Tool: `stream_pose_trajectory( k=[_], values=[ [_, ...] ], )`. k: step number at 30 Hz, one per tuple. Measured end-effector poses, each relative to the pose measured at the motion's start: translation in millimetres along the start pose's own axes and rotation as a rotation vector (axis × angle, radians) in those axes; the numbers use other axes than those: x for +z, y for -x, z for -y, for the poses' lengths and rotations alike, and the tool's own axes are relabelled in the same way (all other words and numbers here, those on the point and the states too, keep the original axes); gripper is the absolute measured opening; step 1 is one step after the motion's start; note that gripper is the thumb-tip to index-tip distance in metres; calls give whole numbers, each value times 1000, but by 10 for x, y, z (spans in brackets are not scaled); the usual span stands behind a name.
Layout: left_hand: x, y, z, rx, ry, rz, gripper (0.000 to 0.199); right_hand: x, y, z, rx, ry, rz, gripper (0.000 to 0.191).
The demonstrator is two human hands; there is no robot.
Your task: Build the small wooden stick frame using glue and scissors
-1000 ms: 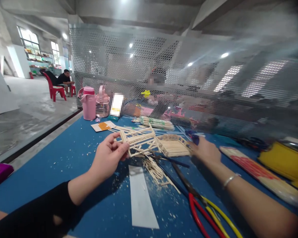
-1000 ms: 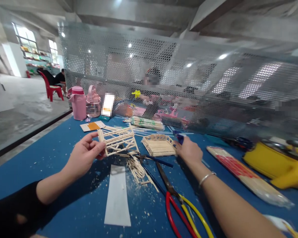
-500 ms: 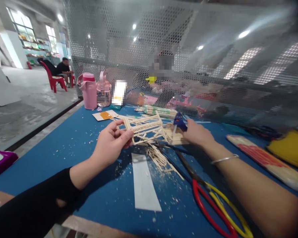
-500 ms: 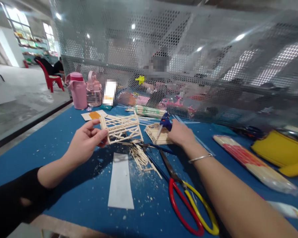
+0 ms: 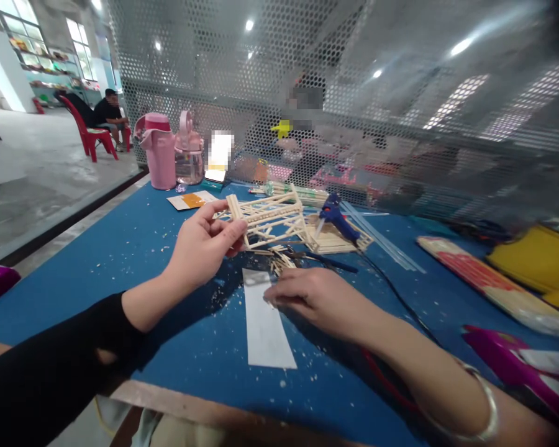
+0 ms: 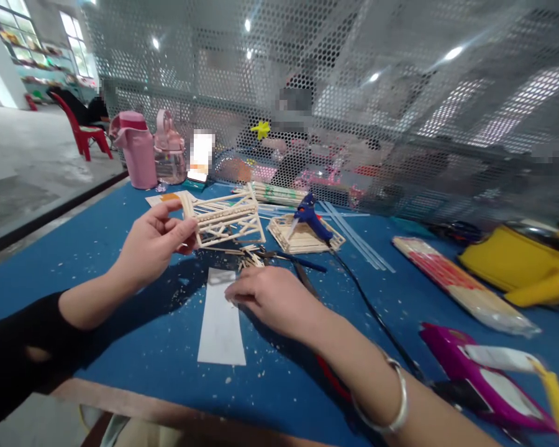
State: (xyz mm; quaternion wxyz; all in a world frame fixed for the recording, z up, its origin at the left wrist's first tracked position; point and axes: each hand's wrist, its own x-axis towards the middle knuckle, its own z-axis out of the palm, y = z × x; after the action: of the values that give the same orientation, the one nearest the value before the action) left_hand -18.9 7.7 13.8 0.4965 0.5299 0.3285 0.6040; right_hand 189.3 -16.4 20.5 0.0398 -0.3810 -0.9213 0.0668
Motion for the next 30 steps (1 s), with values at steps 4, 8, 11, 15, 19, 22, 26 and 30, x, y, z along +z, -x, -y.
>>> stream_pose_trajectory(
  k=[4,8,11,15,19,22,26,30],
  values=[
    [15,1,3,11,1,13,33,84,2,-82,-52,-41,-8,21],
    [33,27,-15,-17,8,18,35,121,54,-108,-92,-58,-21,23],
    [44,48,-30,-38,18,16,37,129,90,-119,-127,-38,-35,25],
    [45,55,-36,-25,19,22,38,140,97,-111,-135,-22,-34,22],
    [40,58,-36,-34,26,17,37,158,65,-63,-81,-15,13,20],
    [41,66,-34,-46,37,19,37,164,54,-32,-2,-16,22,22],
    [44,73,-31,-45,37,24,36,132,79,-34,104,-131,-48,20],
    [42,79,-40,-67,21,15,38,80,114,-32,64,-197,-177,17]
  ],
)
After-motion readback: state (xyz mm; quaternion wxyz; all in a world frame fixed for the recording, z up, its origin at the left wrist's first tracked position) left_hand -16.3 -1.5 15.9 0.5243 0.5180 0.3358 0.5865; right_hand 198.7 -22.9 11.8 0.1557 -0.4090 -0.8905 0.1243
